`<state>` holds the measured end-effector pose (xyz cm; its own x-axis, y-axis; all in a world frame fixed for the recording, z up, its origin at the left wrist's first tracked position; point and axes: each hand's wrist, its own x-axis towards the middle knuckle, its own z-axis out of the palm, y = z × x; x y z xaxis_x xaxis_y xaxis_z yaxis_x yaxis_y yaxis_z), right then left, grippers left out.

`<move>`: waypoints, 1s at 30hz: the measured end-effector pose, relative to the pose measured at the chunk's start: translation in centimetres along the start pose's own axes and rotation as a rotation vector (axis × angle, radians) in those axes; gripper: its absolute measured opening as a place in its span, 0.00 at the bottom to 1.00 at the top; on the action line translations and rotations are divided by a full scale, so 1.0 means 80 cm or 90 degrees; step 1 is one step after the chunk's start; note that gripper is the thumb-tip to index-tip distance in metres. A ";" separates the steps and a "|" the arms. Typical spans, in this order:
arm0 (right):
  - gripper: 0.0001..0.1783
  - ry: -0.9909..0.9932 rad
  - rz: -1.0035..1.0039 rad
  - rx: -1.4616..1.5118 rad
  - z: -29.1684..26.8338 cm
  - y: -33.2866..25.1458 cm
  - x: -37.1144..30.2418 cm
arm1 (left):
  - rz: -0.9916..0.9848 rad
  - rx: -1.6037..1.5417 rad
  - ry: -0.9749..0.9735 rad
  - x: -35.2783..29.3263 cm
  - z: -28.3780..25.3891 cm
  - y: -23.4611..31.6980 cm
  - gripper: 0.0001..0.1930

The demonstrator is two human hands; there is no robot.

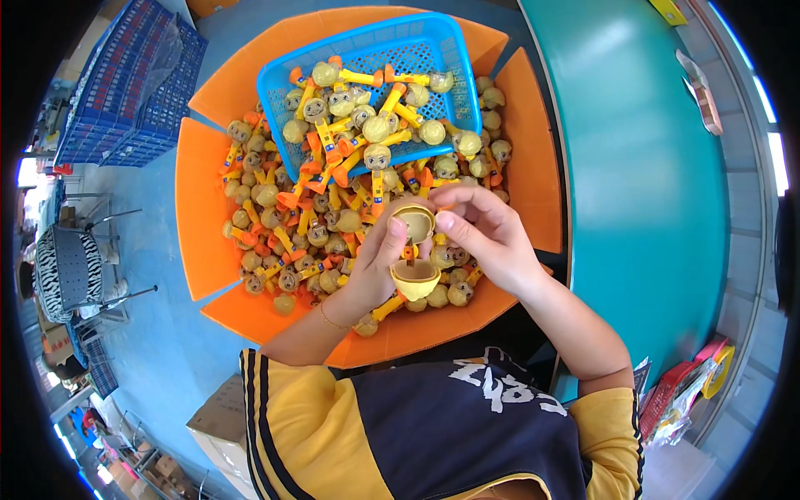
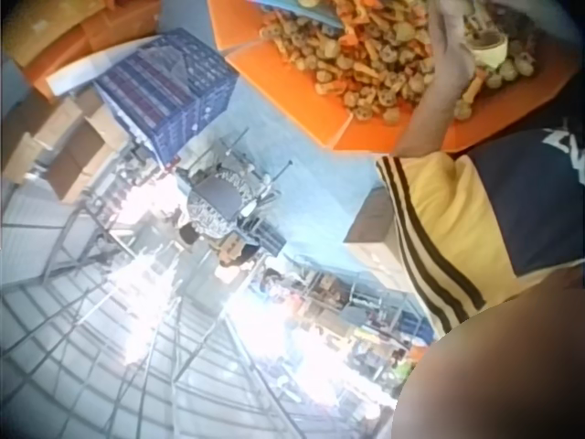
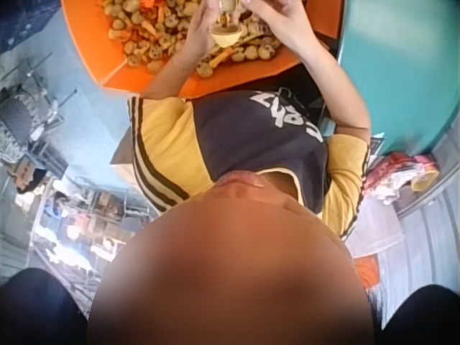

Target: Packing toy figures and accessories into plastic bags.

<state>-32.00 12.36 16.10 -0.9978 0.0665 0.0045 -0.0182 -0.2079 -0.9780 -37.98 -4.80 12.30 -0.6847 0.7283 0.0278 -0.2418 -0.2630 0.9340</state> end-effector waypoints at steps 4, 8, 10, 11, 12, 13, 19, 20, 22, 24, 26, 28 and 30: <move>0.16 -0.081 0.006 -0.026 -0.004 0.006 -0.001 | 0.002 0.057 -0.013 -0.006 0.005 -0.003 0.27; 0.17 -0.101 -0.083 -0.144 -0.001 0.016 -0.003 | 0.005 0.085 -0.017 -0.007 0.007 0.006 0.25; 0.14 -0.063 -0.203 -0.266 0.004 0.019 -0.005 | 0.037 0.159 0.015 -0.008 0.010 0.007 0.21; 0.14 -0.063 -0.203 -0.266 0.005 0.019 -0.006 | 0.037 0.159 0.015 -0.010 0.009 0.007 0.21; 0.14 -0.062 -0.213 -0.267 0.006 0.018 -0.007 | 0.041 0.183 0.007 -0.012 0.007 0.006 0.20; 0.13 -0.063 -0.223 -0.267 0.008 0.019 -0.008 | 0.044 0.206 0.002 -0.015 0.005 0.006 0.18; 0.12 -0.036 -0.229 -0.273 0.010 0.020 -0.015 | 0.076 0.183 0.008 -0.015 0.012 0.003 0.15; 0.12 -0.030 -0.230 -0.278 0.010 0.021 -0.016 | 0.071 0.182 0.011 -0.015 0.013 0.003 0.15; 0.12 -0.032 -0.226 -0.278 0.009 0.020 -0.016 | 0.073 0.183 0.014 -0.015 0.014 0.003 0.17; 0.13 -0.033 -0.221 -0.277 0.008 0.019 -0.015 | 0.074 0.184 0.016 -0.011 0.017 0.006 0.18; 0.16 -0.044 -0.042 -0.116 0.008 0.013 -0.011 | -0.024 0.158 0.071 -0.004 0.023 0.016 0.31; 0.19 -0.054 0.078 -0.034 0.004 0.004 -0.006 | -0.067 0.138 0.069 -0.001 0.017 0.013 0.35; 0.26 -0.094 0.187 0.054 -0.003 0.006 -0.004 | -0.157 0.096 0.063 0.000 0.010 0.006 0.43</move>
<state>-31.69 12.46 15.54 -0.9594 -0.1498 -0.2389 0.2728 -0.2786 -0.9208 -37.59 -4.43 13.05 -0.6837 0.6910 -0.2348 -0.3098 0.0165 0.9507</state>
